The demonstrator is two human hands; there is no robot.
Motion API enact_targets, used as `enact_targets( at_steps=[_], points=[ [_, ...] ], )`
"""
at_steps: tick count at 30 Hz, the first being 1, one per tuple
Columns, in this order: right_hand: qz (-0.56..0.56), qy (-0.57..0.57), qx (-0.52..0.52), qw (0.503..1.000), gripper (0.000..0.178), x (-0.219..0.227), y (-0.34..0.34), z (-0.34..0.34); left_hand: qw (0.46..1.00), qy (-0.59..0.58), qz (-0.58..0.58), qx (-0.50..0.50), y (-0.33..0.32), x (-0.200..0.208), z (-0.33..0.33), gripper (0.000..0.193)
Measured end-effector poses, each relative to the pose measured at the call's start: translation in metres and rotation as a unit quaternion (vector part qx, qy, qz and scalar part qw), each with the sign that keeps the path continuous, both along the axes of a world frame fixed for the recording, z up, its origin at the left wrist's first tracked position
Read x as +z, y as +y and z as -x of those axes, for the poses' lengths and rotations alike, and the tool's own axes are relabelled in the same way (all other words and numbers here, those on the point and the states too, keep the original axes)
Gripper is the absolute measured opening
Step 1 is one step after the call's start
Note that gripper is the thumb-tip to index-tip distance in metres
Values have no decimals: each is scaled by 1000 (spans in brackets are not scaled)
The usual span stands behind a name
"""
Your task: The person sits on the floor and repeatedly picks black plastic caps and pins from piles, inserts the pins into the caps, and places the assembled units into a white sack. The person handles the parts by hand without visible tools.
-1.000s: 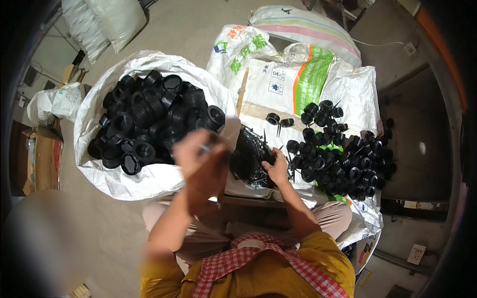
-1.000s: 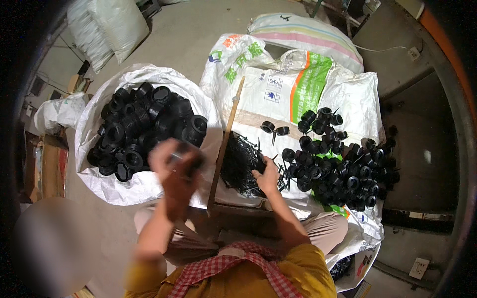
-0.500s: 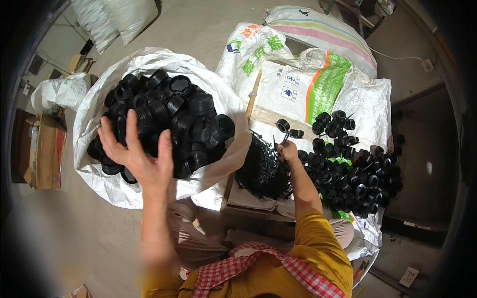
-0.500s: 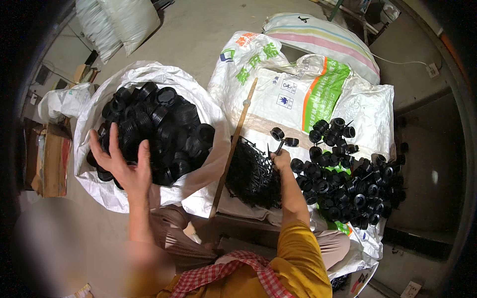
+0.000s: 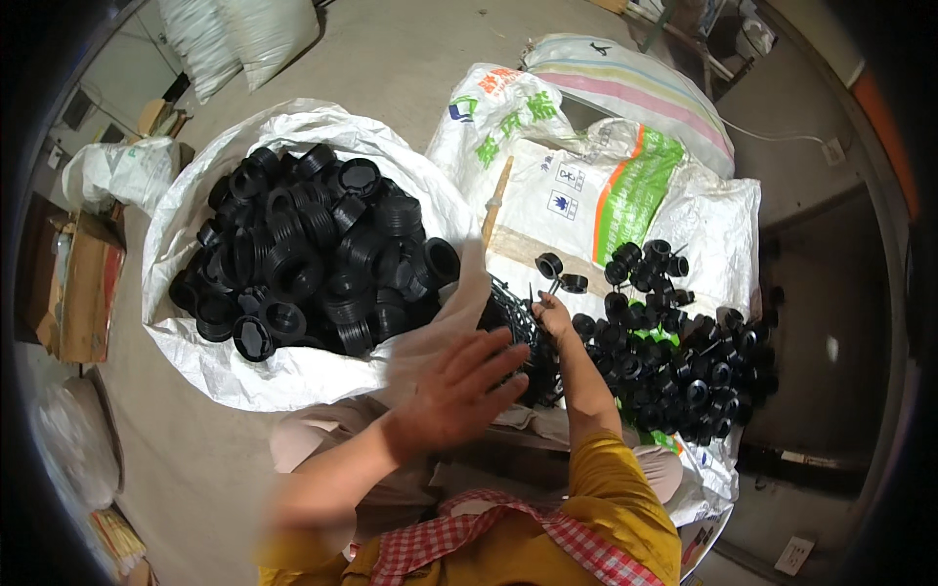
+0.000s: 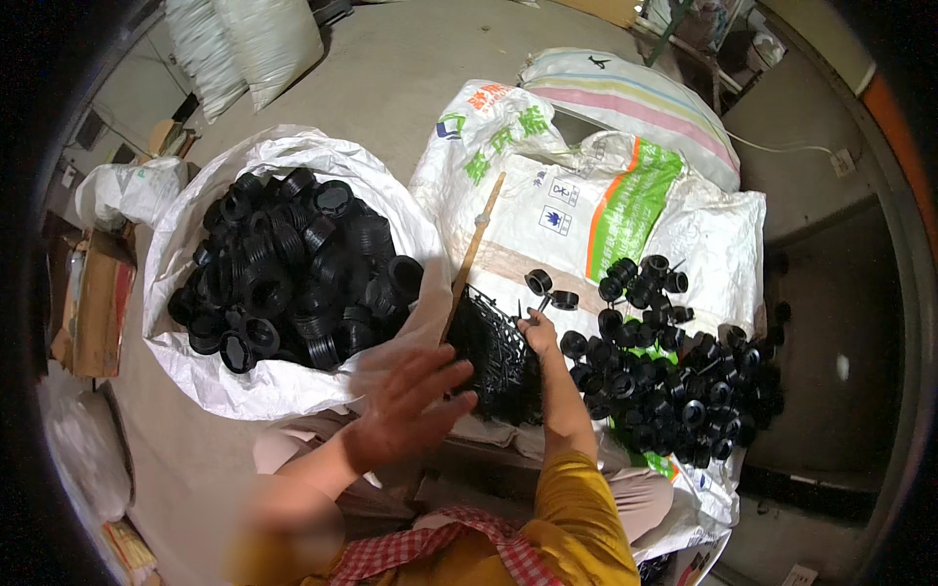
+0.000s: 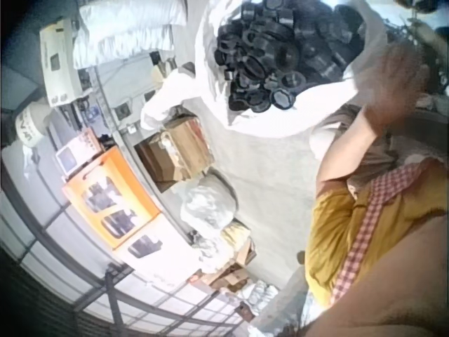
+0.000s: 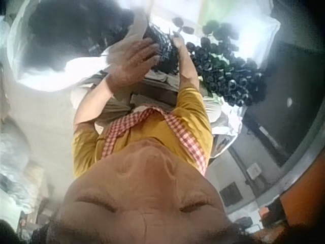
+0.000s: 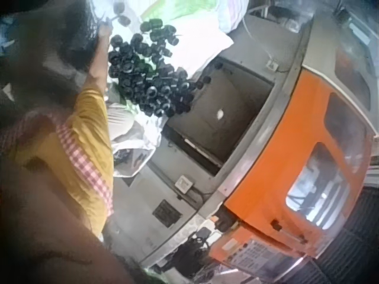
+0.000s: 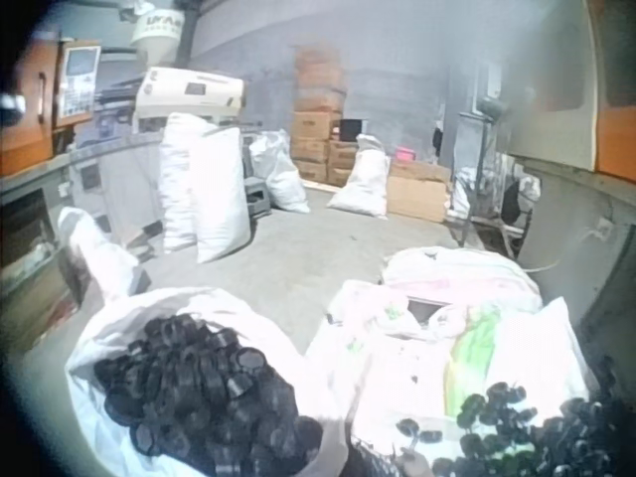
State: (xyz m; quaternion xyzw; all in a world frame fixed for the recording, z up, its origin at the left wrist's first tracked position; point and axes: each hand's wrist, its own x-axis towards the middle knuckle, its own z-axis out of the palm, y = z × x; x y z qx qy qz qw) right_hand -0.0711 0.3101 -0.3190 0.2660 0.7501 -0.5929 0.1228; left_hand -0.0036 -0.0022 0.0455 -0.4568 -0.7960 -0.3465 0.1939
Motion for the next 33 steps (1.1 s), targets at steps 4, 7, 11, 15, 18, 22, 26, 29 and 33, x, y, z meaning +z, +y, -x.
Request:
enact_targets(
  at_steps=[4, 7, 11, 15, 18, 22, 26, 29, 33],
  points=[
    [-4, -27, -111, 993, 47, 23, -24, -4, 994, -93, 29, -51, 4, -10, -1, 34],
    [-83, 109, -177, 975, 20, 30, -31, -31, 983, -154, 69, -70, 10, -18, -1, 37],
    [48, 142, -132, 980, 25, 103, -49, -91, 973, -206, 90, -58, 19, -37, -6, 49],
    [205, 182, -35, 961, 25, 232, -79, -158, 985, -128, 84, 79, 35, -26, -12, 67],
    [215, 186, 29, 958, 25, 292, -89, -189, 933, -360, 10, 32, 34, -54, -8, 59],
    [99, 342, 55, 933, 44, 325, -84, -203, 824, -561, -9, -77, 29, -43, -7, 47],
    [-421, 409, 340, 735, 55, 369, -91, -190, 756, -619, 17, -213, 18, -52, -13, 49],
    [-261, 446, 298, 803, 70, 339, -89, -187, 788, -549, -10, -278, 14, -49, -18, 57],
    [-140, 527, 60, 836, 90, 351, -118, -179, 697, -662, -71, -267, -1, -29, -20, 52]
  ],
)
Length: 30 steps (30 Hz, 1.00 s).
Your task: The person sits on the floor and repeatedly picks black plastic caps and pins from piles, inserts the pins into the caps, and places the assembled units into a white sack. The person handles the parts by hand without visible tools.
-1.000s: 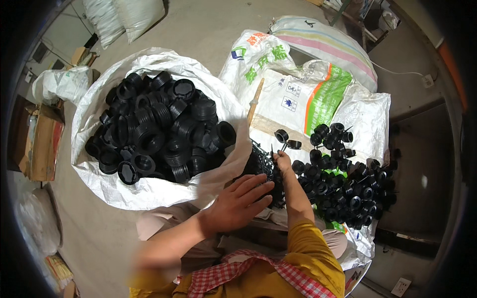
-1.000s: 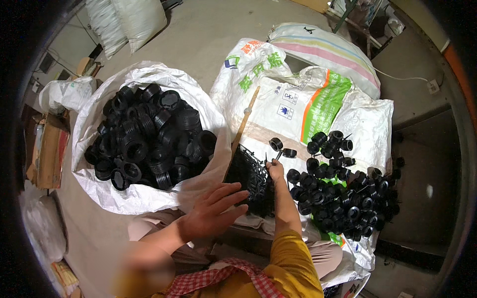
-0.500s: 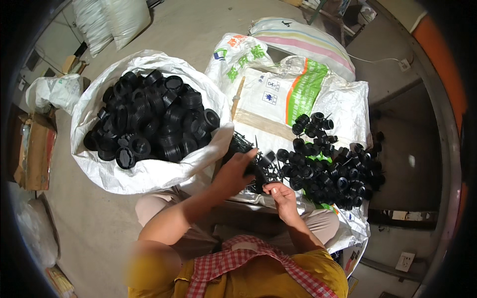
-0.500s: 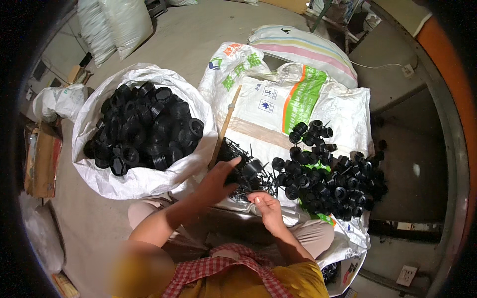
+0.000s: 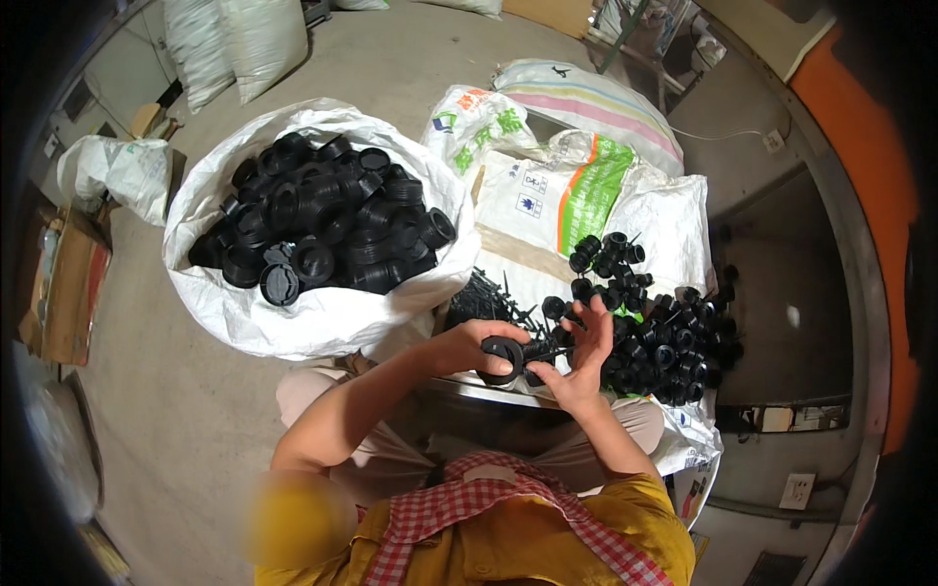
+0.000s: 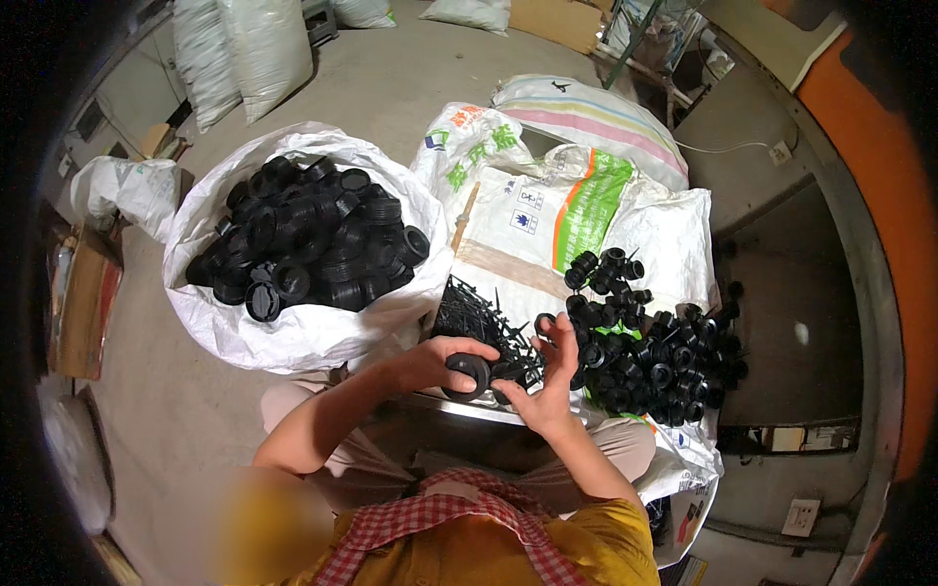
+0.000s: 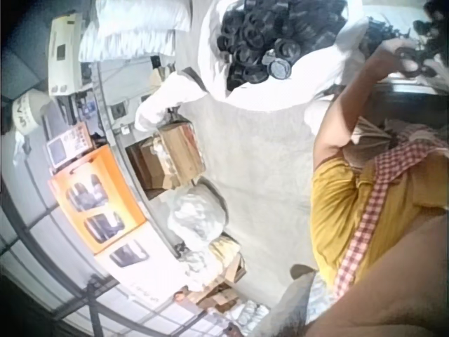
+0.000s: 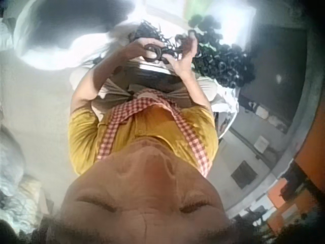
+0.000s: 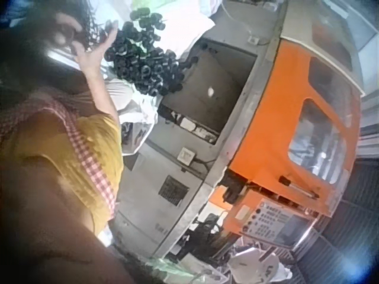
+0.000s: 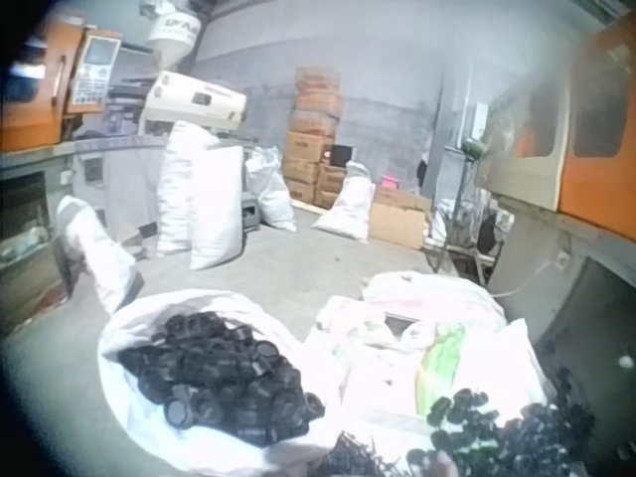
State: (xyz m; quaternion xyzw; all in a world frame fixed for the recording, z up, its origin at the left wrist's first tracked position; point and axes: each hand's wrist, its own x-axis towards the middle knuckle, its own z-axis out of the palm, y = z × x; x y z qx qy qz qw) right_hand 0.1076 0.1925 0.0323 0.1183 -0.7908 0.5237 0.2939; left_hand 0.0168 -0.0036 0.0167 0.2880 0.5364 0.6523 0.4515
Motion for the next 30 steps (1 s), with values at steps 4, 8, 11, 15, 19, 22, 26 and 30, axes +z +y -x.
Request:
enact_targets(
  at_steps=[4, 8, 11, 15, 19, 22, 26, 30],
  points=[
    [-103, -251, 180, 946, 21, 15, 0, -2, 999, 28, 16, -11, -8, -20, -5, 40],
    [-291, -309, 137, 895, 10, 7, -4, -6, 844, 517, -14, 142, -1, -29, -16, 19],
    [42, -572, 255, 779, 22, 8, 6, -3, 739, 659, -73, 118, -8, -6, -14, 8],
    [358, -435, 605, 563, 23, 0, 28, -11, 781, 542, -191, 244, -9, 8, -2, 25],
    [546, -286, 302, 727, 22, -18, 3, 3, 953, 21, -147, 263, -9, 26, -14, 27],
    [563, -241, 167, 773, 25, -41, -19, 17, 967, -17, -211, 143, 19, -14, -31, 62],
    [309, -136, 62, 939, 14, -37, -38, 33, 936, -254, -183, 161, 9, -11, -29, 61],
    [-62, -103, -196, 973, 19, -75, -12, 43, 838, 456, 90, 285, 3, 12, -25, 38]
  ],
)
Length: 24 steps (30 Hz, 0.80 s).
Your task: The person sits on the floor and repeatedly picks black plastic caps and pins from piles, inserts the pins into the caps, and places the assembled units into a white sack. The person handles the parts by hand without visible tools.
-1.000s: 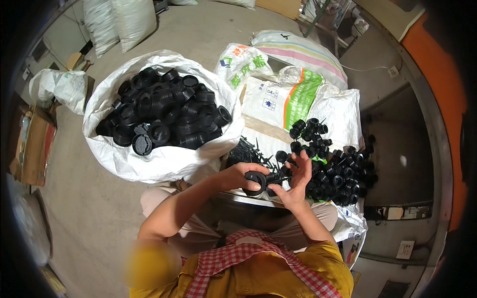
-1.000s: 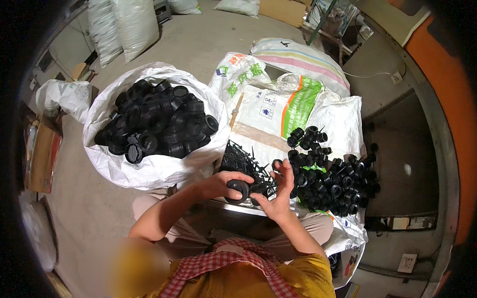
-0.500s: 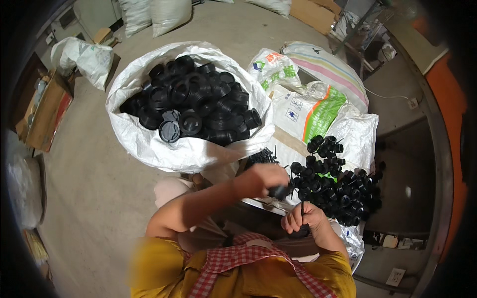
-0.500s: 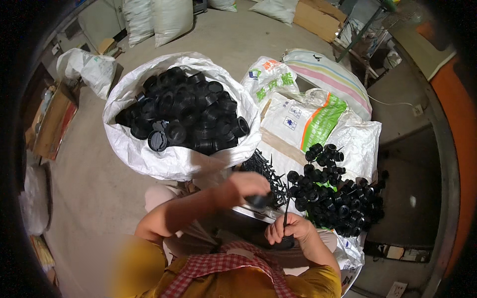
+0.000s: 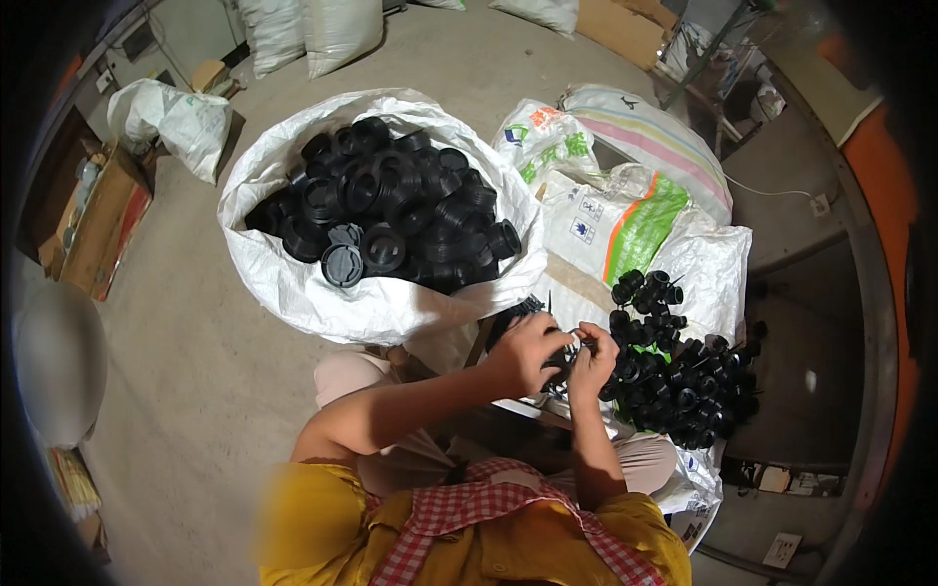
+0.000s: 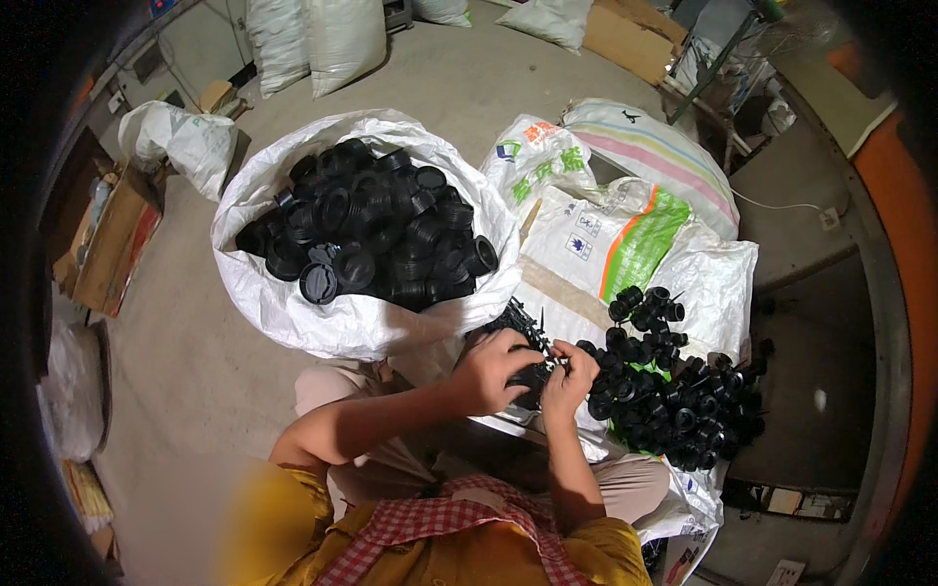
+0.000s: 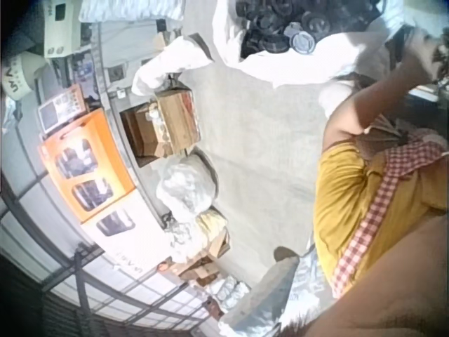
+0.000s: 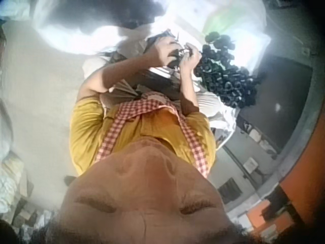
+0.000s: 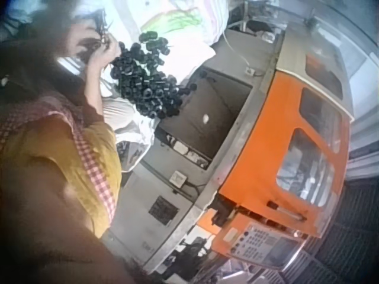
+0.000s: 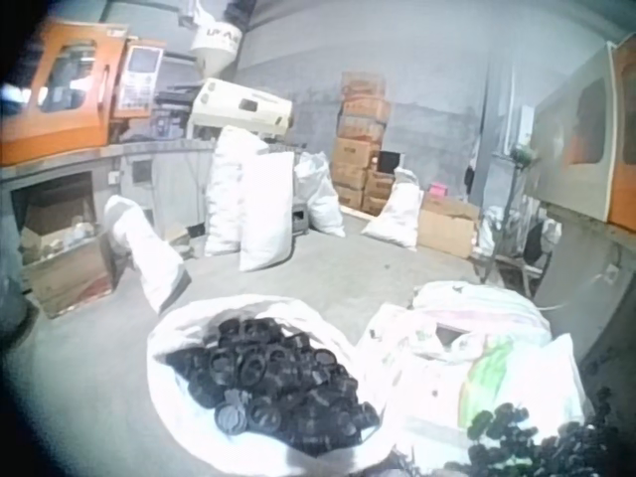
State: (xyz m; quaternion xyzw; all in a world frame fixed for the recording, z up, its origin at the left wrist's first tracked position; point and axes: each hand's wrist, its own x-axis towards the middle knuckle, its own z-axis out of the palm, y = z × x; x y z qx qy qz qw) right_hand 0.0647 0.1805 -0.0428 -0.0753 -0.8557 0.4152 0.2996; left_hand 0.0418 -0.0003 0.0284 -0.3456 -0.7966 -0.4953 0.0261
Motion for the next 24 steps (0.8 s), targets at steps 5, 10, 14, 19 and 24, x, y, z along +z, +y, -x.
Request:
enact_targets(
  at_steps=[5, 10, 14, 19, 24],
  points=[
    [26, -276, 112, 954, 90, -47, 12, 0, 962, 244, -49, 110, -39, 25, 29, 59],
    [583, -312, 154, 734, 85, 11, -71, 73, 867, 168, 259, 392, -95, 48, 64, 50],
    [485, -240, 138, 830, 56, -4, -90, 140, 881, 141, 284, 350, -101, 49, 99, 47],
    [513, -160, 194, 821, 43, 78, -114, 122, 906, 31, 231, 353, -140, 53, 141, 43],
    [450, -106, 240, 853, 40, 85, -113, 112, 880, 30, 299, 368, -160, 48, 147, 54]
  ],
)
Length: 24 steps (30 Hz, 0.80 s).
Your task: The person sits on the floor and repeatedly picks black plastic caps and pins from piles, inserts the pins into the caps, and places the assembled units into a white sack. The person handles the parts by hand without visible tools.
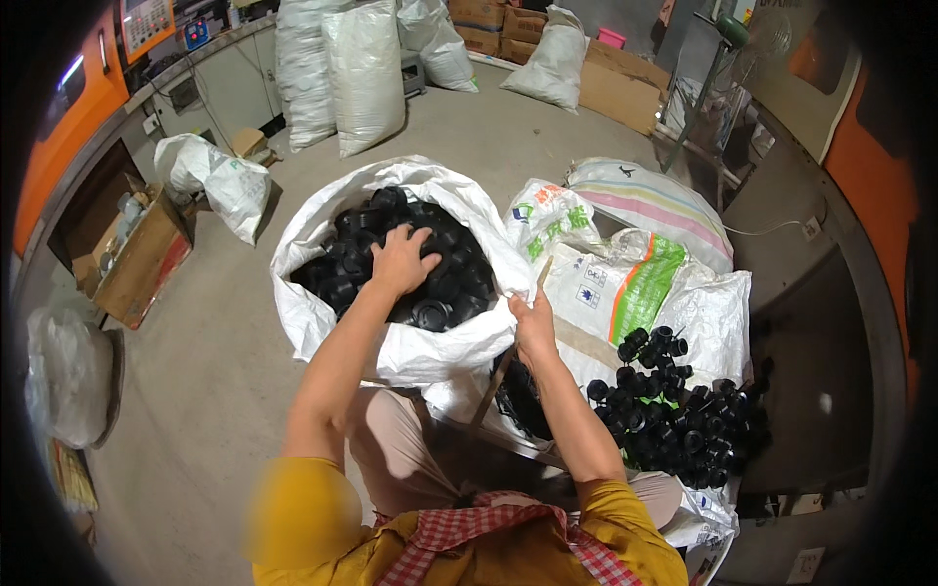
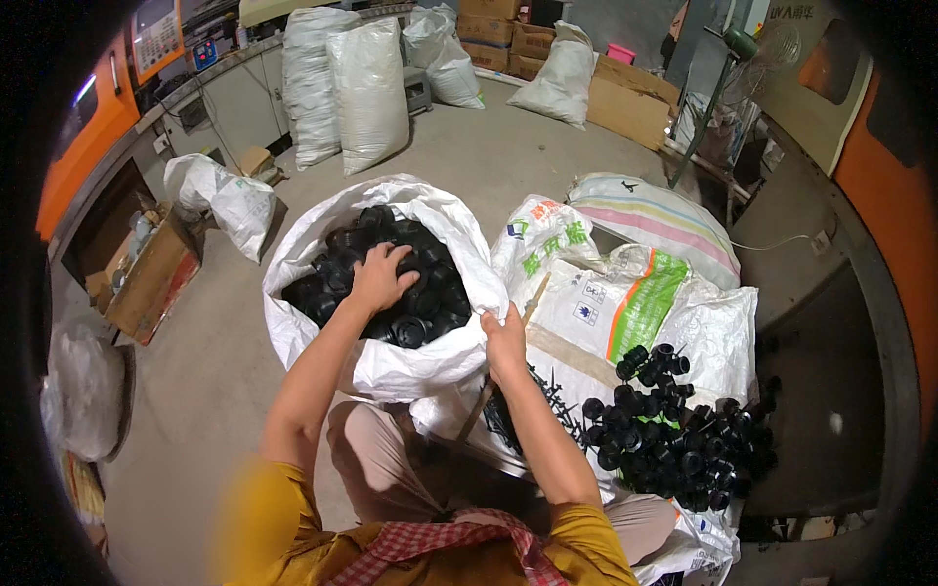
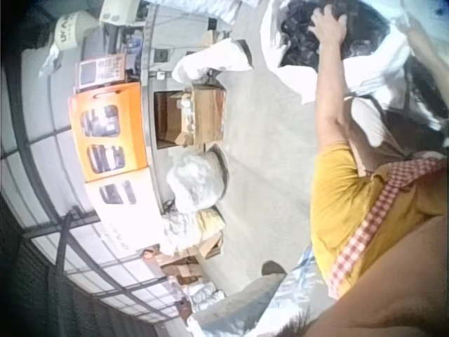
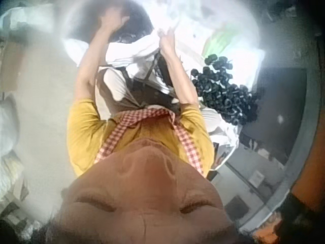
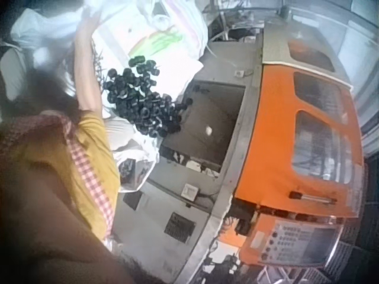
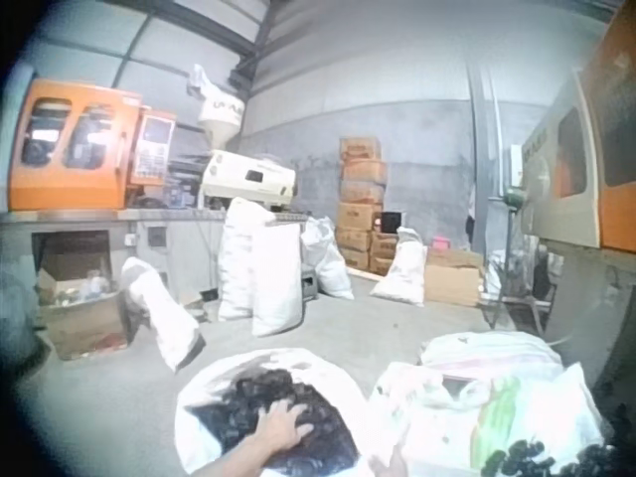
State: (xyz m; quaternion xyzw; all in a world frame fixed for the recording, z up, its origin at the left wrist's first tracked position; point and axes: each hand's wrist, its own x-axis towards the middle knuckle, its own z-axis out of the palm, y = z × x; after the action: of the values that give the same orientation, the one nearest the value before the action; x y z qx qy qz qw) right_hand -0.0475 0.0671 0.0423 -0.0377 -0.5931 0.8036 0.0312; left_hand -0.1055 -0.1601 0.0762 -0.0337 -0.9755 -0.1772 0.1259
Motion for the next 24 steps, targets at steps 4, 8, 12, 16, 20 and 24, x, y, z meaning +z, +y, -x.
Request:
enact_targets(
  at_steps=[4, 8, 12, 16, 20, 24],
  points=[
    [58, -75, 30, 995, 40, -7, 9, 4, 984, 129, -57, -112, -26, 7, -29, 65],
    [85, -97, 16, 992, 35, -8, 5, 3, 943, 275, 17, 188, -92, 9, -45, 63],
    [87, -72, 35, 993, 35, -14, -7, 8, 903, 24, -241, 355, -203, -59, -30, 56],
    [41, -24, -32, 998, 35, -12, 8, 7, 871, 29, -422, 251, -235, -39, -8, 38],
    [74, -42, -51, 995, 36, -42, 2, 7, 886, 116, -432, 125, -266, 48, -25, 42],
    [54, 78, 106, 990, 51, -53, 28, -12, 887, 340, 263, 171, -200, 56, -61, 51]
  ],
)
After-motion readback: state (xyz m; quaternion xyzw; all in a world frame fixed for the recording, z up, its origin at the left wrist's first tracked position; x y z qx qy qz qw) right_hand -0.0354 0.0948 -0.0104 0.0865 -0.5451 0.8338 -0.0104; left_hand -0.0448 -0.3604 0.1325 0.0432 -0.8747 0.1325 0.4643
